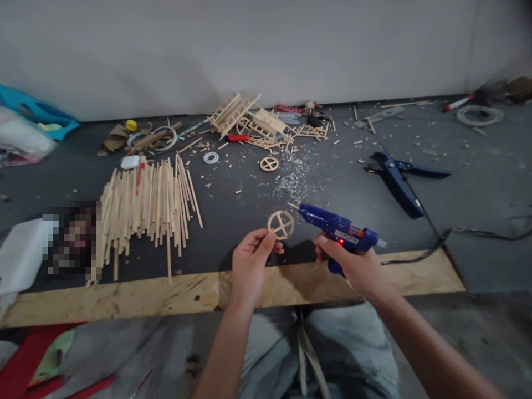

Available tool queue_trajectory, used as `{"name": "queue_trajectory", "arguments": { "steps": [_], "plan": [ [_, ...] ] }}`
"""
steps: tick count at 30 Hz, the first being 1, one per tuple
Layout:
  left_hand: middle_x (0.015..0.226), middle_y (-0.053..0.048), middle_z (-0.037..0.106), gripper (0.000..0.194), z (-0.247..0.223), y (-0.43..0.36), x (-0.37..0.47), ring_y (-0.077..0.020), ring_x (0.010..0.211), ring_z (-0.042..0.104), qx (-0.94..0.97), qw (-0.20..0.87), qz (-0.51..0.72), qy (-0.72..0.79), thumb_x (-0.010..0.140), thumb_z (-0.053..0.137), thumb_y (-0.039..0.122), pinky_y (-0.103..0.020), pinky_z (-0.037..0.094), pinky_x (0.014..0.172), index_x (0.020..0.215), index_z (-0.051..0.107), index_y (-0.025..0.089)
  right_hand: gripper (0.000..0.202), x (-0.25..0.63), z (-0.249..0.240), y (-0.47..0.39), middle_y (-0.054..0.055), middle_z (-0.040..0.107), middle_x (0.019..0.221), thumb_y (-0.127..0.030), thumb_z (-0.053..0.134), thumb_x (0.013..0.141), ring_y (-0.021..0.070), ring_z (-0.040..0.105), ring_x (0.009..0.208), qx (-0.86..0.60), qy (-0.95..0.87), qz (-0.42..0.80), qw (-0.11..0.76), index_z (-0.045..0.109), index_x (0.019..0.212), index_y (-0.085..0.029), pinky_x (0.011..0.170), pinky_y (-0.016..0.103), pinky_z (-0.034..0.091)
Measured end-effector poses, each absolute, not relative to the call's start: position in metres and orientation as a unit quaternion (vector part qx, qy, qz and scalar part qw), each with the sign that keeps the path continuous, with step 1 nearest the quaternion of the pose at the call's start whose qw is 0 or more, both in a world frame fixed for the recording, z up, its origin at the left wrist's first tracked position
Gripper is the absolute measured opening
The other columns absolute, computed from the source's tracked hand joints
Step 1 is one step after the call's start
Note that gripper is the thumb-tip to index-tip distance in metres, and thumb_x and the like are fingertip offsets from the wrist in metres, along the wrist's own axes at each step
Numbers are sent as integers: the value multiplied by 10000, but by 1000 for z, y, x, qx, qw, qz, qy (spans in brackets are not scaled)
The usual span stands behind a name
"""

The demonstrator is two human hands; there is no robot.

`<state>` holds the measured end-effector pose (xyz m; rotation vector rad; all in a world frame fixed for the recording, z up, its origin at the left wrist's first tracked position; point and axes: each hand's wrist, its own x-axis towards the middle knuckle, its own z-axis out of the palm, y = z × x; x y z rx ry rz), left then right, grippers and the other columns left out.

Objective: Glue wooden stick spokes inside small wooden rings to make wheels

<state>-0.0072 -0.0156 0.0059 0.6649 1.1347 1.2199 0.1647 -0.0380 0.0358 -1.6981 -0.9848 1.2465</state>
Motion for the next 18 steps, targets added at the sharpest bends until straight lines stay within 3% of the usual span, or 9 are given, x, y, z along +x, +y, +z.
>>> {"name": "queue_trajectory", "arguments": {
  "steps": [5, 10, 18],
  "plan": [
    [642, 7, 656, 179, 6, -15, -8, -96, 584, 610, 276, 627, 539, 491, 697, 718, 274, -219, 509, 592, 801, 645, 147, 348, 166, 37, -55, 28, 607, 575, -486, 593, 733, 135, 525, 537, -683, -431, 480, 343, 588, 590, -168, 480, 242, 381],
    [654, 2, 657, 170, 6, -15, -8, -102, 595, 612, 279, 625, 543, 486, 706, 709, 268, -234, 513, 605, 805, 641, 147, 347, 163, 39, -59, -2, 527, 500, -455, 586, 739, 116, 469, 477, -678, -439, 481, 341, 543, 532, -179, 465, 240, 382],
    [642, 7, 656, 170, 6, -15, -8, -99, 589, 611, 274, 625, 544, 489, 700, 713, 273, -226, 511, 595, 796, 643, 150, 338, 163, 38, -59, -5, 526, 479, -427, 583, 737, 116, 473, 463, -680, -447, 475, 334, 538, 510, -181, 455, 236, 383]
  ]
}}
